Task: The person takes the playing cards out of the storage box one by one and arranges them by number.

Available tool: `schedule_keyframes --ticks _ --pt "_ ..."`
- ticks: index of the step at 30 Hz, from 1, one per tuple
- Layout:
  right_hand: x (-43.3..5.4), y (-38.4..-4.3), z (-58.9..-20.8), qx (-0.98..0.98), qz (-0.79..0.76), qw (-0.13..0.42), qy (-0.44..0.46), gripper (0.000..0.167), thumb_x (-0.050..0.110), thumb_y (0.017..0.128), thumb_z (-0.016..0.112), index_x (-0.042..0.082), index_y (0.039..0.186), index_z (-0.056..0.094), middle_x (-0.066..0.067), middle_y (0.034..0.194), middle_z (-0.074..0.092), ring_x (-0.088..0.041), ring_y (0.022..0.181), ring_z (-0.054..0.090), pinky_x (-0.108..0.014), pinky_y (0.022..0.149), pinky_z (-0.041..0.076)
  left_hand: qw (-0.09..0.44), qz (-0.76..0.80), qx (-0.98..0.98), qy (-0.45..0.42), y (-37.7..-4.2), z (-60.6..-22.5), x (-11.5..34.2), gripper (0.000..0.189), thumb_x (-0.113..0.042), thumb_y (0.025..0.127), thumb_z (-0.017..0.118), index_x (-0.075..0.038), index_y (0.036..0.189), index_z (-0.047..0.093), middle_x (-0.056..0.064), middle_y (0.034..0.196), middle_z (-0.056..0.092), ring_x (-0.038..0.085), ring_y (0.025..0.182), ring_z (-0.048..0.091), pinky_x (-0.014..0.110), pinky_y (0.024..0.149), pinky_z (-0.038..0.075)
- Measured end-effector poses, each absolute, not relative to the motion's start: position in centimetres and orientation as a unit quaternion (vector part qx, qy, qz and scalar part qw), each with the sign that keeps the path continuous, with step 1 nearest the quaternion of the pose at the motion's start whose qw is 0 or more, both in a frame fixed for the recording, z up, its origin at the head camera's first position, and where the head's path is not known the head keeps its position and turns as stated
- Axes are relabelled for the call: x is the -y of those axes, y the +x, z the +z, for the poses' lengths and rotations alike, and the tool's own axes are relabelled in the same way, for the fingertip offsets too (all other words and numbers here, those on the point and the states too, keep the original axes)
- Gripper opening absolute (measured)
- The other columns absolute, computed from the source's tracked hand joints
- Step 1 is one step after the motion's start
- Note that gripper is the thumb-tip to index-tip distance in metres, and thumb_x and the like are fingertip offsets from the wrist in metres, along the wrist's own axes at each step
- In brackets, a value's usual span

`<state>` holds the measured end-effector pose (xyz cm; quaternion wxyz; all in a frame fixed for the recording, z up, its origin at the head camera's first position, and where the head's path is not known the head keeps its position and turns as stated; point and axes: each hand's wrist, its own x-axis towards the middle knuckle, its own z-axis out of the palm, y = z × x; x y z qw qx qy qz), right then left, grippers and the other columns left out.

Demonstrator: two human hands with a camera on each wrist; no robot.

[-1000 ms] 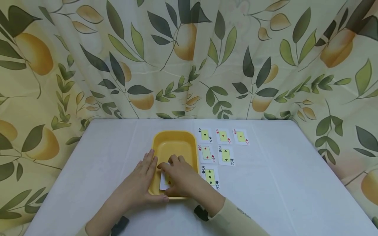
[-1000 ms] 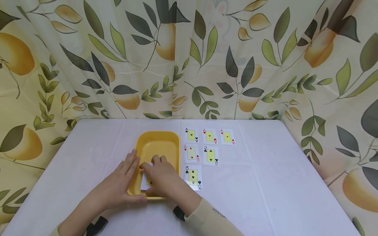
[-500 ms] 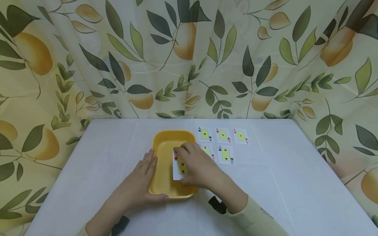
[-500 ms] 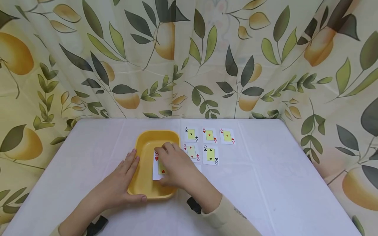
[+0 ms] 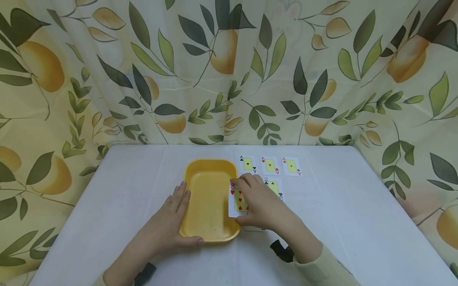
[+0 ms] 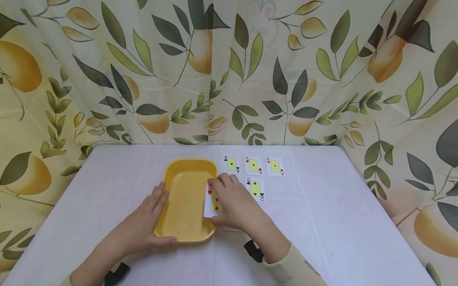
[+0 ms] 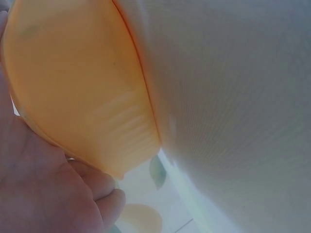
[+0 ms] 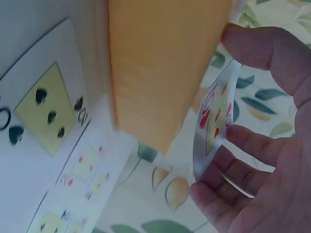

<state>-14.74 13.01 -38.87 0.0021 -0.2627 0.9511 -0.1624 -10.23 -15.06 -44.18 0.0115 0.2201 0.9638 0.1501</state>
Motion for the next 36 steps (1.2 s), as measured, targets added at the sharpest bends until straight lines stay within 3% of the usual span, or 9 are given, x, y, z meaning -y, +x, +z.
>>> schedule_keyframes --ticks 8,18,23,36 --pt "-15.9 -14.7 -39.8 -0.964 -0.138 0.016 -0.225 0.089 0.035 0.062 0.091 0.014 0.139 0.054 0.001 0.129 0.052 -0.02 0.117 0.045 -0.036 0.1 0.051 0.031 0.151 -0.965 0.211 -10.3 -44.2 15.0 0.132 -0.085 0.07 0.062 0.002 0.157 0.018 0.016 0.168 -0.002 0.032 0.154 0.007 0.049 0.122 0.023" --pt "-19.3 -15.1 -41.8 -0.972 -0.123 0.105 -0.171 0.089 0.032 0.059 0.096 0.013 0.136 0.057 -0.004 0.129 0.059 -0.021 0.108 0.047 -0.034 0.087 0.052 0.025 0.143 -0.966 0.213 -10.3 -44.2 15.1 0.134 -0.088 0.069 0.059 0.002 0.158 0.016 0.015 0.168 -0.003 0.03 0.155 0.007 0.048 0.122 0.023" --pt "-20.3 -15.6 -43.0 -0.971 -0.117 0.145 -0.152 0.087 0.031 0.059 0.094 0.012 0.135 0.057 -0.004 0.129 0.059 -0.022 0.107 0.047 -0.036 0.086 0.051 0.025 0.147 -0.965 0.216 -10.3 -44.3 15.0 0.133 -0.086 0.069 0.061 0.003 0.157 0.017 0.016 0.168 -0.002 0.032 0.154 0.008 0.049 0.122 0.024" --pt "-21.3 -16.1 -43.2 -0.973 -0.109 0.14 -0.149 0.088 0.029 0.058 0.096 0.012 0.136 0.058 -0.006 0.126 0.055 -0.023 0.106 0.046 -0.037 0.085 0.051 0.024 0.149 -0.964 0.217 -10.4 -44.3 15.2 0.134 -0.086 0.069 0.062 0.003 0.157 0.017 0.016 0.168 -0.002 0.033 0.154 0.007 0.049 0.122 0.023"
